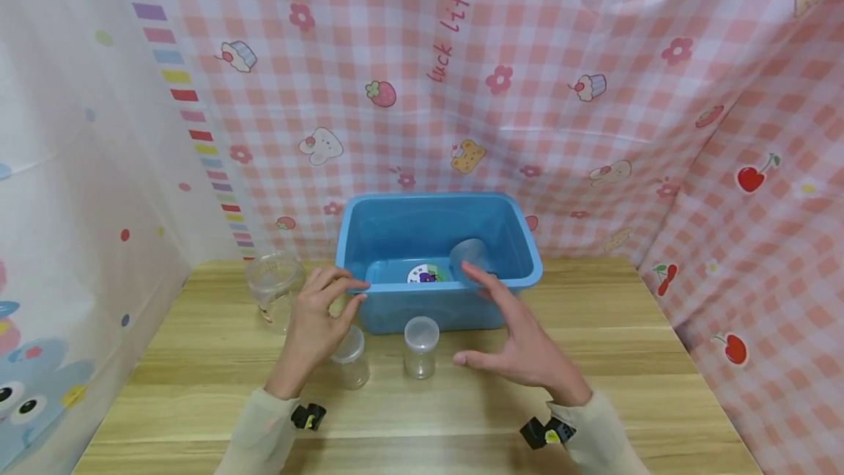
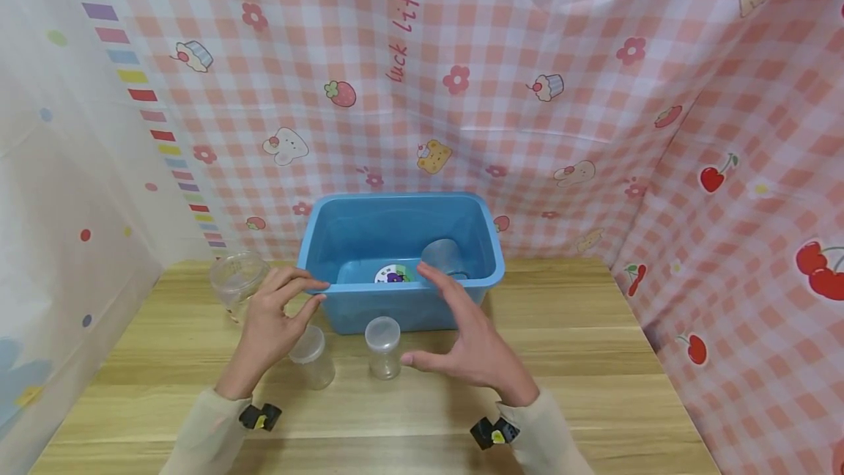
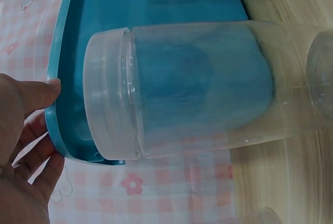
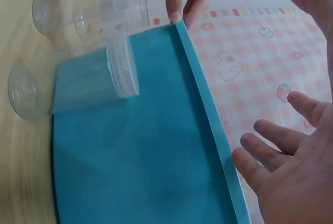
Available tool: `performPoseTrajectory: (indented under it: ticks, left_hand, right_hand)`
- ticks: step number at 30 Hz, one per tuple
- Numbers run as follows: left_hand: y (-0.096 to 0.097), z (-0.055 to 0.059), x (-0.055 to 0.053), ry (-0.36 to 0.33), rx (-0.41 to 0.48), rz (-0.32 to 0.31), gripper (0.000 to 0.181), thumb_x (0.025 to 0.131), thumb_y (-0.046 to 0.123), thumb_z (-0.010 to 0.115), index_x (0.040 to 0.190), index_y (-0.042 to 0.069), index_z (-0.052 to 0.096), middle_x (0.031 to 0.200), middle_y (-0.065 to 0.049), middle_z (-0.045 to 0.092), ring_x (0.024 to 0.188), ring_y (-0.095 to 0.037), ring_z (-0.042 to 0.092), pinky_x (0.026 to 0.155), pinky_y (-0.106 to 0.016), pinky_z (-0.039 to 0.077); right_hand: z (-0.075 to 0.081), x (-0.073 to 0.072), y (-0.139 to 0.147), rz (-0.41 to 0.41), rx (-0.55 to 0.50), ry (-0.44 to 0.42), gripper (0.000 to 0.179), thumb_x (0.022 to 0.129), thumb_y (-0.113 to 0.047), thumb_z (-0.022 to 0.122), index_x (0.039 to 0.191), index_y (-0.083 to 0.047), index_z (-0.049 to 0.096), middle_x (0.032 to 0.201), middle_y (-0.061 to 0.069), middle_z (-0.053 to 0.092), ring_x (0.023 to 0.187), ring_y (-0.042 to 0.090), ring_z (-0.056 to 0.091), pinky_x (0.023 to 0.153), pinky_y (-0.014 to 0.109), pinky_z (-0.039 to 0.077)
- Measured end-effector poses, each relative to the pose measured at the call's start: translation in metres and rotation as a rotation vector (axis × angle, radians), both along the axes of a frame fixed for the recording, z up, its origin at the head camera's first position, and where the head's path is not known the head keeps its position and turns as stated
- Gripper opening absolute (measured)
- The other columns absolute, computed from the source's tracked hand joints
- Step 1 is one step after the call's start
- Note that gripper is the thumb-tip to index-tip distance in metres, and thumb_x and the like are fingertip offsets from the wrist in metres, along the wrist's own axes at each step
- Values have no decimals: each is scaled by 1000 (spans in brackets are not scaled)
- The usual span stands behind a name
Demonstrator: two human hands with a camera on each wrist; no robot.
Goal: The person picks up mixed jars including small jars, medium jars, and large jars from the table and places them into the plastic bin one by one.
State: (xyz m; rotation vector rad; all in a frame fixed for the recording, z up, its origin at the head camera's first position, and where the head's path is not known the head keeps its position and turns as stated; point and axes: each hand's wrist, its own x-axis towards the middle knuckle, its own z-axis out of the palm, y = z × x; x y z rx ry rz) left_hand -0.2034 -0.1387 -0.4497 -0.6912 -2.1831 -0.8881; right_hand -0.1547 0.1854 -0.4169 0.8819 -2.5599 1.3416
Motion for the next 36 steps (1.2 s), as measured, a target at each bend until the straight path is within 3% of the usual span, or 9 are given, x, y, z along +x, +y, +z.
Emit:
performPoseTrajectory:
  ticks: [7,17,22,31,36]
  left_hand:
    - [0,0,0,-11,9,-6,17,82,3,85,97,11,80,98,-2,68,96,-22,59,83,-34,49]
    - [0,2,1,-22,7,-11,14,84,6,84,97,10,80,98,-3,68,97,-22,59,84,-35,49]
    - [0,3,2,-43,-1,-5,14,86,7,83,99,10,80,99,-3,68,99,-22,59,86,-35,49]
    - [0,2,1,-12,0,-3,15,83,5,84,97,10,80,98,-3,68,97,-23,59,84,-36,50]
    - [0,3,2,-34,-1,2,15,84,6,84,98,11,80,99,-2,68,98,-22,59,85,-36,49]
  right_hand:
    - [-6,6,-1,137,-124,-50,108,77,-19,91,163,-22,25,169,-4,28,156,19,30,122,42,37]
    - [-17,10,2,194,-119,-65,100,79,-17,88,161,-17,30,166,4,35,153,20,35,119,47,41]
    - [-25,12,1,154,-88,-70,97,79,-22,89,160,-19,34,164,3,40,151,18,39,118,47,41]
    - [-41,10,-9,-3,-48,-89,97,76,-36,92,156,-25,39,159,4,47,146,20,46,113,52,45]
    - [-49,11,-19,-88,-39,-114,97,74,-42,92,155,-23,42,158,2,49,145,20,47,112,51,46]
